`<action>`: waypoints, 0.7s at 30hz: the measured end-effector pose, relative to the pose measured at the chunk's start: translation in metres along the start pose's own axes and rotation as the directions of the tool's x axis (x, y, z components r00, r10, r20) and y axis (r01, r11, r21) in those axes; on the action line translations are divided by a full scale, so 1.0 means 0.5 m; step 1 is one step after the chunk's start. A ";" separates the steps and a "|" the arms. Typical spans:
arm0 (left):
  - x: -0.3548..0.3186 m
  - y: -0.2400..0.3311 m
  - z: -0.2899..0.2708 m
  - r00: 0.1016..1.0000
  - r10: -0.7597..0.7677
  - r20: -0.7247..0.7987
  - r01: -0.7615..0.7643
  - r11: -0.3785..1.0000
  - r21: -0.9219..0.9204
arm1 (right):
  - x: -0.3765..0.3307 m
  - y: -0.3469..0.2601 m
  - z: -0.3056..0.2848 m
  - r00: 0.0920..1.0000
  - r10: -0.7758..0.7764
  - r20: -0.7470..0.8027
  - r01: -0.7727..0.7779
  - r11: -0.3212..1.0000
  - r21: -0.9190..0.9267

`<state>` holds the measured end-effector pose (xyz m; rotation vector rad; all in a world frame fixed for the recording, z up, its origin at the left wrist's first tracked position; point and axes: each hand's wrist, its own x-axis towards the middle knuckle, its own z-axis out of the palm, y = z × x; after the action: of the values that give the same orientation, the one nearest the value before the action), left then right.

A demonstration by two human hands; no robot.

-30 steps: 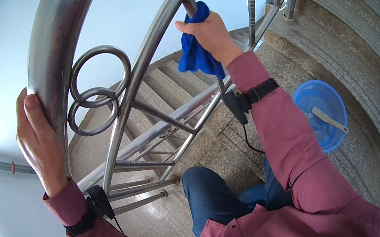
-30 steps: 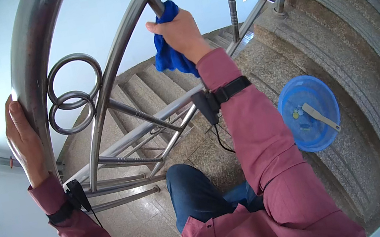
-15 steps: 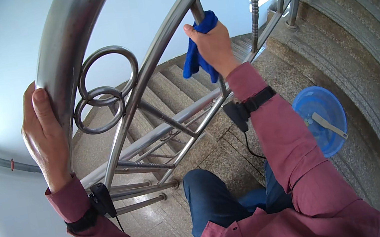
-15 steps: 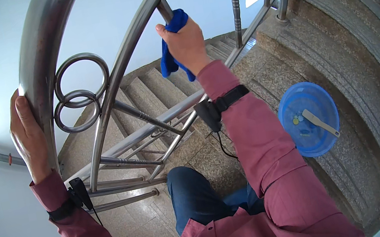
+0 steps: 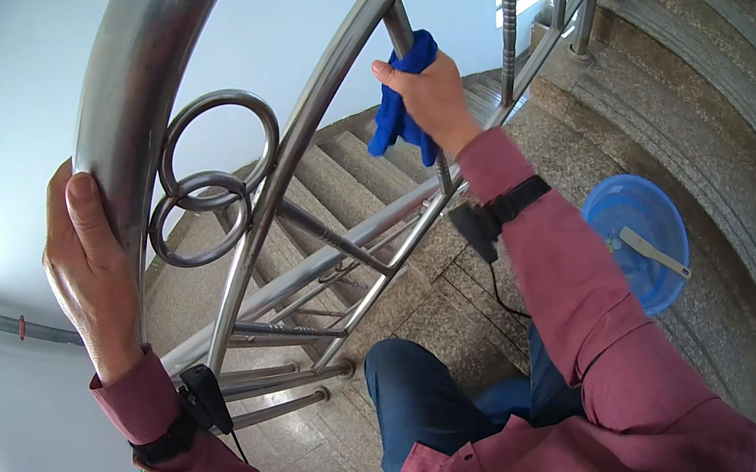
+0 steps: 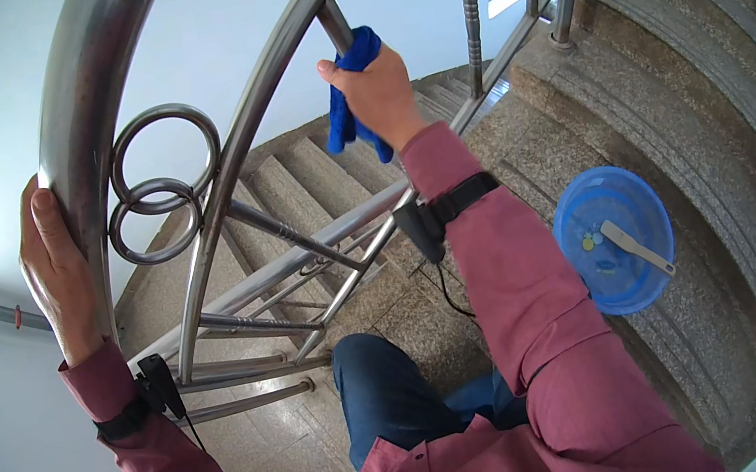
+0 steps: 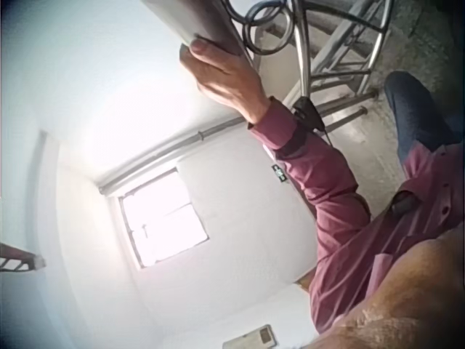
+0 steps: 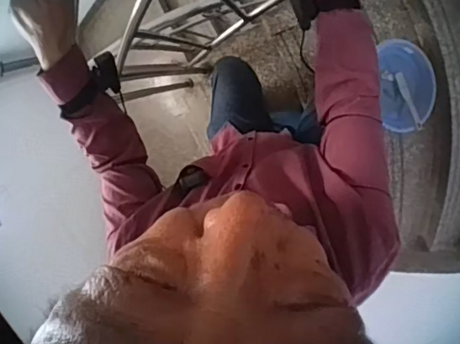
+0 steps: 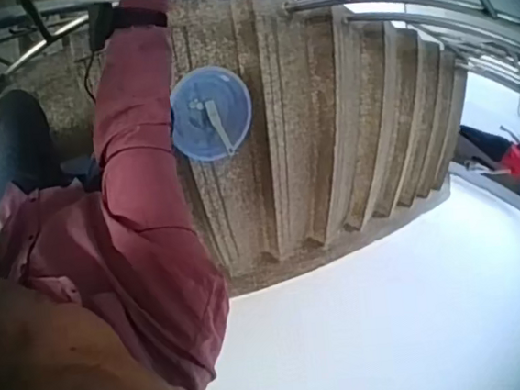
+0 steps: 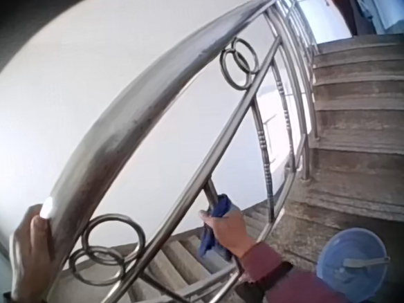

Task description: Cleaning a metal staircase railing using a blue cloth and a bucket of water.

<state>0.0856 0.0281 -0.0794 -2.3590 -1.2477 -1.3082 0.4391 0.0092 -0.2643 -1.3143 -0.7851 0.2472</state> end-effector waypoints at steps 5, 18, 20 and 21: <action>-0.003 -0.012 -0.002 1.000 0.007 0.004 -0.007 1.000 0.007 | 0.015 0.003 -0.038 0.927 0.112 0.358 -0.212 0.944 0.254; -0.001 -0.004 -0.008 1.000 0.026 -0.008 -0.026 1.000 0.015 | 0.008 0.027 -0.028 0.951 0.054 0.305 -0.130 0.964 0.234; -0.002 -0.004 -0.004 0.999 0.034 -0.008 -0.034 0.999 0.027 | -0.009 0.037 -0.009 0.991 -0.045 0.127 0.036 0.996 0.078; -0.002 -0.005 -0.002 0.999 0.035 -0.011 -0.034 0.999 0.018 | -0.017 0.043 0.005 0.983 -0.178 -0.033 0.174 0.979 -0.105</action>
<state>0.0828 0.0285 -0.0798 -2.3471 -1.2050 -1.2927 0.4372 0.0119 -0.2871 -1.3317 -0.8822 0.0383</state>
